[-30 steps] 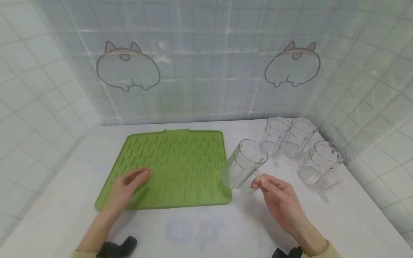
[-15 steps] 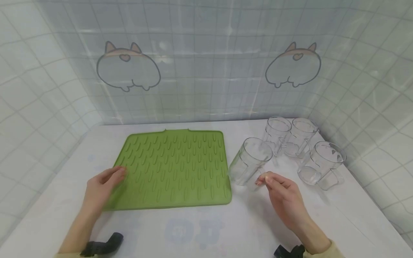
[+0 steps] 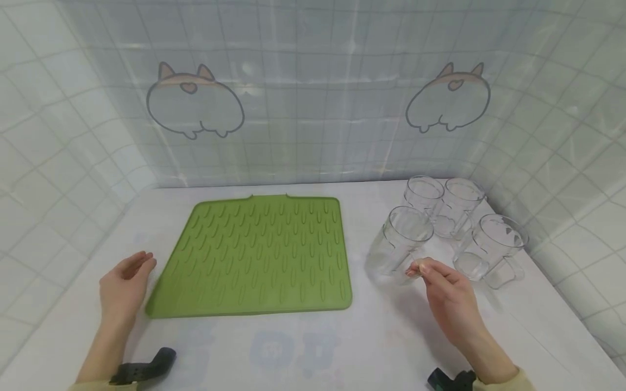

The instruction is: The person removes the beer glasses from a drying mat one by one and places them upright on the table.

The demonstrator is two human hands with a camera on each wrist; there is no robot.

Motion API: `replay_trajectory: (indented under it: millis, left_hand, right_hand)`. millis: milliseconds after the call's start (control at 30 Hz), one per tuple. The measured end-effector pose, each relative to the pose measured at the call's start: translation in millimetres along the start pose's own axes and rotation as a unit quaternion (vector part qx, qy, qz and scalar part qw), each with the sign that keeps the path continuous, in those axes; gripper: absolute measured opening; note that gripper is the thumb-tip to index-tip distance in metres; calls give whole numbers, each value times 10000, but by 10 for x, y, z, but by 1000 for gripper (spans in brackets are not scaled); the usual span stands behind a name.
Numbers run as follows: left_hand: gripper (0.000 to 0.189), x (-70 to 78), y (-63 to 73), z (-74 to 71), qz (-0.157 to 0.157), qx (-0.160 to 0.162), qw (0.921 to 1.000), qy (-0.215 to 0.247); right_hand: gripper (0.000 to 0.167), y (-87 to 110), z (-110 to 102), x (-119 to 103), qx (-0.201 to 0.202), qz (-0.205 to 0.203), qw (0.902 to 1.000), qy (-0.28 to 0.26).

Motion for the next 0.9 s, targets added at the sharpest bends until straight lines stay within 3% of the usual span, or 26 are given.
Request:
replay_trajectory:
  millis: [100,233,533,767,900]
  left_hand:
    - [64,-33,-14,-20,-233,78,9997,32]
    - [67,-45,-34,2,-318,-23,9994,105]
    - [67,-33,-40,80,-190,-298,9994,-45]
    - [67,-25,-47,111,-80,-503,9987,-75]
    - [66,-31,-56,123,-4,-591,9981,-199]
  right_hand:
    - [32,-2,-50,-4,44,38,10000,71]
    - [32,3,-98,-17,128,-21,9999,56]
    - [32,1,-200,-63,640,-401,9967,-298]
    - [29,10,-281,-92,1364,-262,9903,-10]
    - [30,13,-307,-100,1487,-315,9884,-44]
Point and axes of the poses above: each hand's wrist, its own y-axis away from the middle knuckle, its own z-axis out of the palm, x = y × z, the point moved 6 cm from there along -y, towards the middle knuckle, and after that the axes turned 6 degrees about z, right-handed, at the moved point
